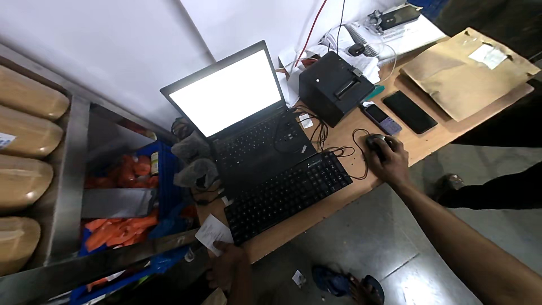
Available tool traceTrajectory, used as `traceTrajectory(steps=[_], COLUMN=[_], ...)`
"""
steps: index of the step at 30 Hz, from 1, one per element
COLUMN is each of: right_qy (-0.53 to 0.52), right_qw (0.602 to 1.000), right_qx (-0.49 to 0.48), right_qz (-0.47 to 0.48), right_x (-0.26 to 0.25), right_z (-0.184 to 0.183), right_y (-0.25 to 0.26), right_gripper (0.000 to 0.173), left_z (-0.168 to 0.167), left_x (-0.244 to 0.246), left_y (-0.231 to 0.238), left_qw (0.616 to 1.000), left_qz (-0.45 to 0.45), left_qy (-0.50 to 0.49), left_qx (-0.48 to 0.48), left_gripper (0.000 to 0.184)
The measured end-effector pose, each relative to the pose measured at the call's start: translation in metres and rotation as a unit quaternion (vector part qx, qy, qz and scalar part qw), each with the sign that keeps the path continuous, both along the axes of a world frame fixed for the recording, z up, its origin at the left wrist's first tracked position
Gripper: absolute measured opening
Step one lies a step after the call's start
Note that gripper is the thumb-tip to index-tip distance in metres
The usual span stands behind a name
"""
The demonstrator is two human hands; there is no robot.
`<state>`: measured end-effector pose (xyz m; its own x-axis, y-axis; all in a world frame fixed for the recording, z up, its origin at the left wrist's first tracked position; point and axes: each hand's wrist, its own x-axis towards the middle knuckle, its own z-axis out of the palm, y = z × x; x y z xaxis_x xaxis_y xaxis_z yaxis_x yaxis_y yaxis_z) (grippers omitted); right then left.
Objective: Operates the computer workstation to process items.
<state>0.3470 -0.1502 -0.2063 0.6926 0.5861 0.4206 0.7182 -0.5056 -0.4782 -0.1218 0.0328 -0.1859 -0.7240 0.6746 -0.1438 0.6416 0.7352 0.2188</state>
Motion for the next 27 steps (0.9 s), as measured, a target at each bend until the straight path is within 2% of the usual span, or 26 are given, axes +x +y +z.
traceTrajectory(steps=[3, 27], right_qy=[-0.008, 0.01], right_qw=[1.0, 1.0], right_qx=[-0.004, -0.006], right_qz=[-0.001, 0.0], right_x=[0.0, 0.0018], right_z=[-0.0023, -0.0037], right_y=[-0.0007, 0.0005], right_gripper=[0.049, 0.042], left_z=[-0.0006, 0.0041], left_x=[-0.0009, 0.0016], left_y=[0.0003, 0.0015], left_qw=[1.0, 1.0], left_qz=[0.003, 0.006], left_qy=[-0.002, 0.001], left_qx=[-0.006, -0.013], left_gripper=[0.077, 0.076])
